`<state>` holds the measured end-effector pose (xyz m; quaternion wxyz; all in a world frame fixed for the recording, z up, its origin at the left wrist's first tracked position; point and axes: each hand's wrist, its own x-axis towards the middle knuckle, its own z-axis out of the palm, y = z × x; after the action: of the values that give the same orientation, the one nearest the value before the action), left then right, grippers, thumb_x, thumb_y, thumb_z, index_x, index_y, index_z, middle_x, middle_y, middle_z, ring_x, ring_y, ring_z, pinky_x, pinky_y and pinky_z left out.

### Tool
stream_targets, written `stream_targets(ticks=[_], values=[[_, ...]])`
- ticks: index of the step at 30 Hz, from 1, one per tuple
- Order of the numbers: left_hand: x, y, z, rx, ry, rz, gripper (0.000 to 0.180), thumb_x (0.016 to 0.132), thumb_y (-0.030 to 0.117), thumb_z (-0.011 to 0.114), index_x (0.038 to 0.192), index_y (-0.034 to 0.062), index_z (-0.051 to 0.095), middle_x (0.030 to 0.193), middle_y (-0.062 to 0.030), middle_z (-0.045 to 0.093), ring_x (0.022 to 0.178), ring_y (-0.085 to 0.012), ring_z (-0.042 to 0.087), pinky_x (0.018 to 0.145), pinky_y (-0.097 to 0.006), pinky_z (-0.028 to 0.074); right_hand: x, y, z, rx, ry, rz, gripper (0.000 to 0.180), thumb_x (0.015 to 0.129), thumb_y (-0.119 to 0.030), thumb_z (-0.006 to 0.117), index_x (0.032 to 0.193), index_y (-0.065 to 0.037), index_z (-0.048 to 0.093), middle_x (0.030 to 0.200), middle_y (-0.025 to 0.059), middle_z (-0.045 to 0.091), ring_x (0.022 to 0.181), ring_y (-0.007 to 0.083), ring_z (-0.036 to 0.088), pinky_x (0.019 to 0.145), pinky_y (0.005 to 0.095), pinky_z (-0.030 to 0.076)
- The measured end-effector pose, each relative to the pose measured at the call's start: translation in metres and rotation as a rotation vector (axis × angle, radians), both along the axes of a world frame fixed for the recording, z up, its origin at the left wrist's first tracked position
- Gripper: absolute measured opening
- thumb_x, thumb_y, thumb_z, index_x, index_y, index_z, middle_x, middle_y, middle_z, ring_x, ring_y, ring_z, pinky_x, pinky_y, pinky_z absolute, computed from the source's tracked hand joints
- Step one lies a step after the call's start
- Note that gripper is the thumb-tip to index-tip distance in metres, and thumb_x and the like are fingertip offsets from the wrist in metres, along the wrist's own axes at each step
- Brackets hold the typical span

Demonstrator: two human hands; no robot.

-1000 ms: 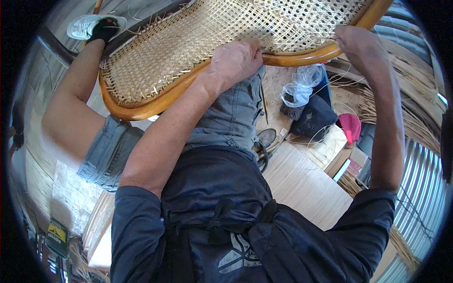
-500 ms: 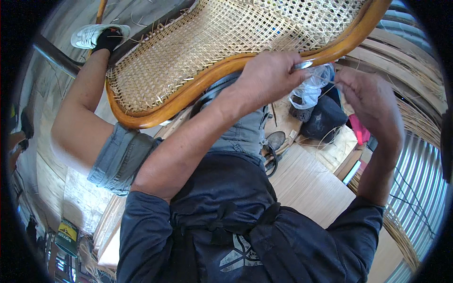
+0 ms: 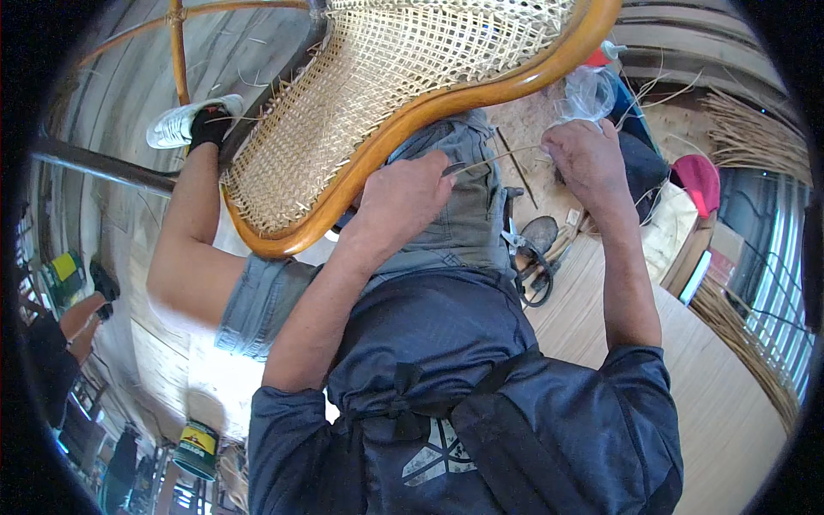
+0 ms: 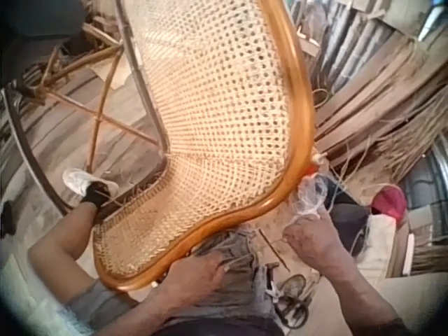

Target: Weaving and repairing a rattan chair seat using strips of cane.

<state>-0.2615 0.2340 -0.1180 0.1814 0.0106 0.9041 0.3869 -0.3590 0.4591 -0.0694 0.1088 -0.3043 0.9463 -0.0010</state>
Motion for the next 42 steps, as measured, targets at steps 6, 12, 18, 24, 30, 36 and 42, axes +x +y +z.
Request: stream_targets(ticks=[6, 12, 18, 24, 30, 36, 42], values=[[0.020, 0.011, -0.016, 0.100, 0.146, -0.029, 0.019, 0.083, 0.026, 0.054, 0.083, 0.0070, 0.057, 0.076, -0.0162, 0.061, 0.076, -0.0348, 0.062, 0.063, -0.045, 0.049, 0.053, -0.040, -0.023, -0.166, -0.362, 0.153, 0.034, 0.082, -0.014, 0.056, 0.116, -0.010, 0.053, 0.098, 0.0141, 0.063, 0.098, 0.0307, 0.057, 0.084, 0.0482, 0.040], [0.035, -0.022, -0.006, -0.066, 0.117, 0.116, 0.020, 0.082, 0.026, 0.058, 0.080, 0.0064, 0.057, 0.075, -0.0139, 0.062, 0.073, -0.0331, 0.062, 0.061, -0.045, 0.049, 0.067, -0.074, -0.050, -0.393, -0.620, -0.009, 0.013, 0.084, -0.009, 0.053, 0.096, -0.004, 0.053, 0.083, 0.0217, 0.060, 0.082, 0.0410, 0.057, 0.066, 0.0473, 0.044], [0.061, -0.053, -0.015, -0.082, 0.197, 0.305, 0.019, 0.079, 0.025, 0.064, 0.079, 0.0071, 0.059, 0.071, -0.0132, 0.061, 0.068, -0.0325, 0.061, 0.058, -0.042, 0.048, 0.076, -0.115, -0.059, -0.446, -0.635, 0.053, 0.010, 0.084, -0.013, 0.056, 0.090, -0.006, 0.051, 0.076, 0.0207, 0.058, 0.074, 0.0417, 0.057, 0.060, 0.0467, 0.043], [0.052, -0.064, -0.017, -0.045, 0.213, 0.340, 0.023, 0.080, 0.030, 0.063, 0.079, 0.0068, 0.058, 0.071, -0.0142, 0.063, 0.068, -0.0332, 0.063, 0.058, -0.042, 0.050, 0.065, -0.131, -0.056, -0.531, -0.623, 0.039, 0.011, 0.085, -0.015, 0.055, 0.089, -0.005, 0.051, 0.073, 0.0219, 0.057, 0.073, 0.0421, 0.057, 0.061, 0.0480, 0.043], [0.047, -0.063, -0.016, 0.079, 0.222, 0.351, 0.019, 0.082, 0.024, 0.063, 0.086, 0.0057, 0.058, 0.072, -0.0166, 0.062, 0.069, -0.0363, 0.061, 0.059, -0.044, 0.049, 0.063, -0.121, -0.049, -0.511, -0.545, -0.014, 0.012, 0.085, -0.017, 0.055, 0.090, -0.006, 0.052, 0.075, 0.0218, 0.057, 0.074, 0.0417, 0.057, 0.062, 0.0482, 0.044], [0.009, -0.054, 0.001, 0.140, 0.345, 0.375, 0.013, 0.086, 0.018, 0.056, 0.092, 0.0056, 0.057, 0.072, -0.0186, 0.061, 0.069, -0.0390, 0.060, 0.060, -0.046, 0.048, 0.020, -0.058, 0.011, -0.521, -0.114, -0.340, 0.015, 0.088, -0.022, 0.055, 0.095, -0.008, 0.057, 0.078, 0.0153, 0.060, 0.073, 0.0356, 0.061, 0.064, 0.0393, 0.048], [-0.089, -0.020, 0.016, 0.137, 0.511, 0.202, 0.017, 0.089, 0.019, 0.052, 0.100, 0.0076, 0.060, 0.079, -0.0188, 0.063, 0.074, -0.0376, 0.062, 0.066, -0.043, 0.050, -0.023, -0.046, 0.059, -0.443, 0.159, -0.280, 0.016, 0.088, -0.023, 0.057, 0.092, -0.007, 0.059, 0.077, 0.0154, 0.061, 0.071, 0.0323, 0.062, 0.063, 0.0374, 0.048]])
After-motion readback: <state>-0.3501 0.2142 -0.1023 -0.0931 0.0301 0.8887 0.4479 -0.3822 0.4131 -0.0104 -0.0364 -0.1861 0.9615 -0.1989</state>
